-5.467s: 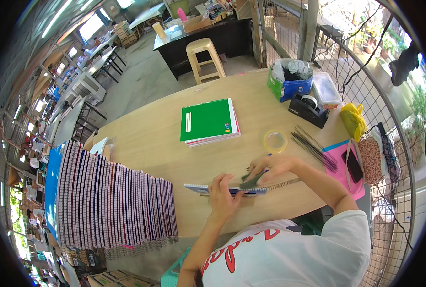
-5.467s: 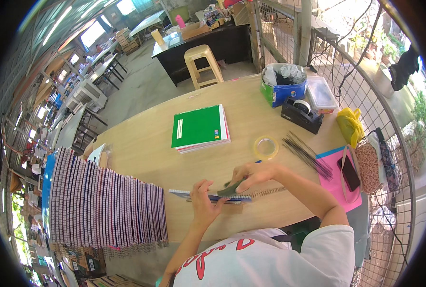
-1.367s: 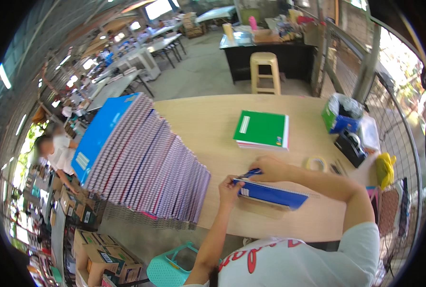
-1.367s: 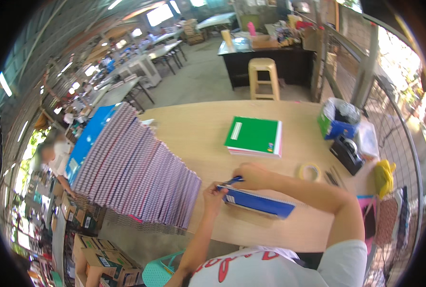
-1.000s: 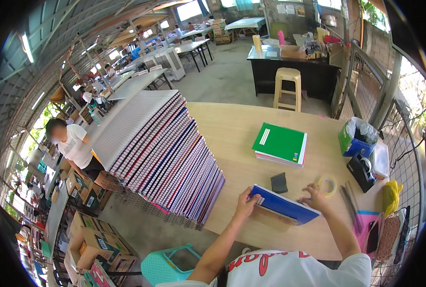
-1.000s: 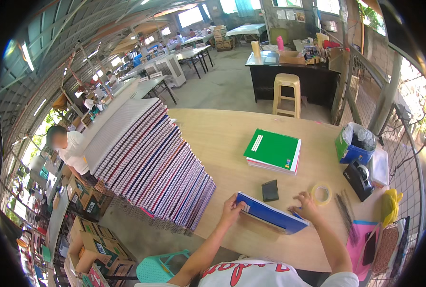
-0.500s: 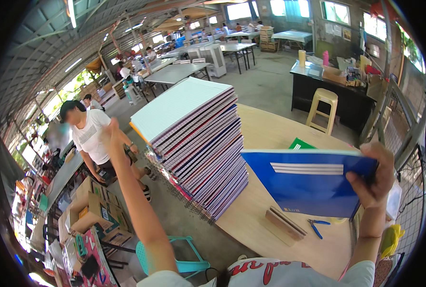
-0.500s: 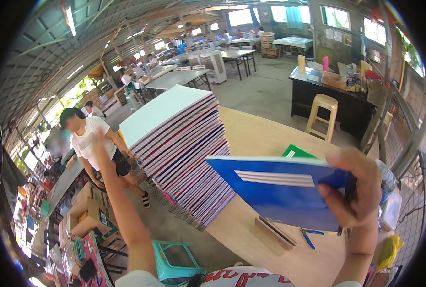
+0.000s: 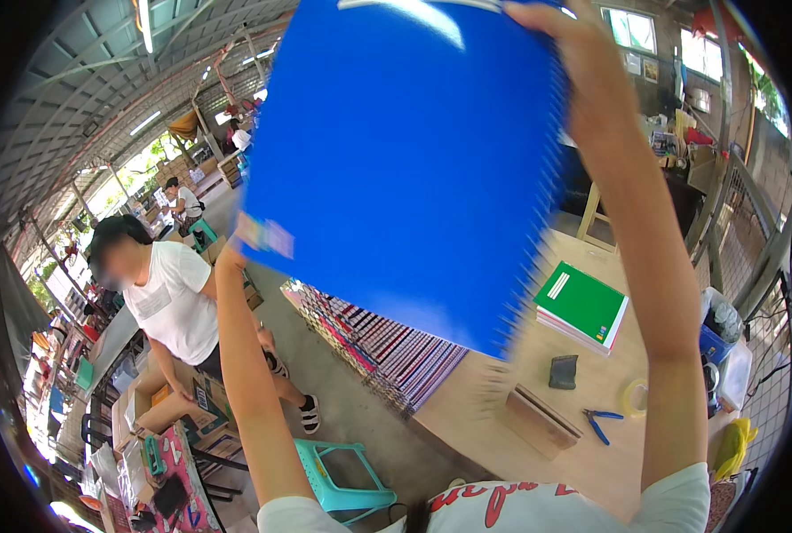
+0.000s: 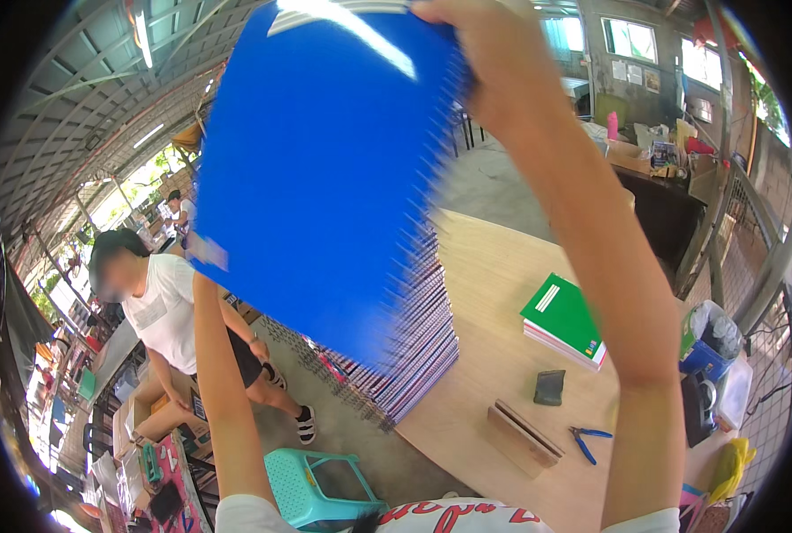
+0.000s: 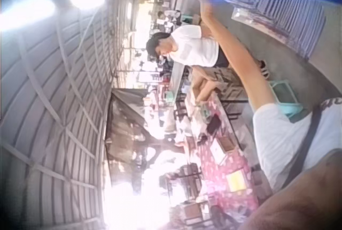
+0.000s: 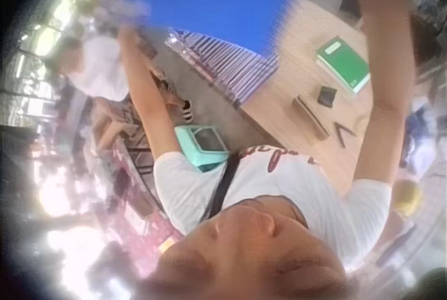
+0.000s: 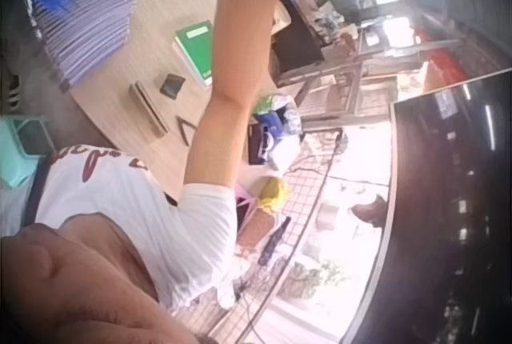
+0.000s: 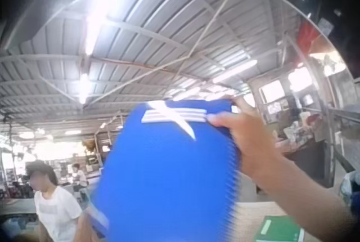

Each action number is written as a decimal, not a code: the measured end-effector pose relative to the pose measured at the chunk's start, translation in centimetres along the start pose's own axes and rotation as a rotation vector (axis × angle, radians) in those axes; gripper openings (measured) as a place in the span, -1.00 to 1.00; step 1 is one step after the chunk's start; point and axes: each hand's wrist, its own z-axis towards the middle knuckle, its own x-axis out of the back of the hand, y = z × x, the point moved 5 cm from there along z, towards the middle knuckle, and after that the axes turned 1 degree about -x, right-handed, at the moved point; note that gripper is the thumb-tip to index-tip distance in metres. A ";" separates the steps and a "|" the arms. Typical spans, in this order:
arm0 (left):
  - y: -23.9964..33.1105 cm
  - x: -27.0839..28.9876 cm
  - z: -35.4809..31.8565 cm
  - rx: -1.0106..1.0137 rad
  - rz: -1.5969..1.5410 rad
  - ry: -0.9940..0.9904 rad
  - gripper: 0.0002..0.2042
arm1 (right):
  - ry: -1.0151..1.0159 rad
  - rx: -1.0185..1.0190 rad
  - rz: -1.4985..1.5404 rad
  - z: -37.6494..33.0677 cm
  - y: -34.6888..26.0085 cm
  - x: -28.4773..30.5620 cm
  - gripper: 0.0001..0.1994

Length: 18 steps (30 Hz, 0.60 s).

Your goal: The person prepares spiral notebooks by cutting wire coils with pliers, bending the cut ends by hand, and stacking the completed notebooks into a large pile on a desk.

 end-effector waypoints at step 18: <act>3.9 -5.6 -1.4 -0.083 -0.583 0.554 -0.42 | 0.174 -0.413 -0.779 -5.7 26.7 3.7 -0.66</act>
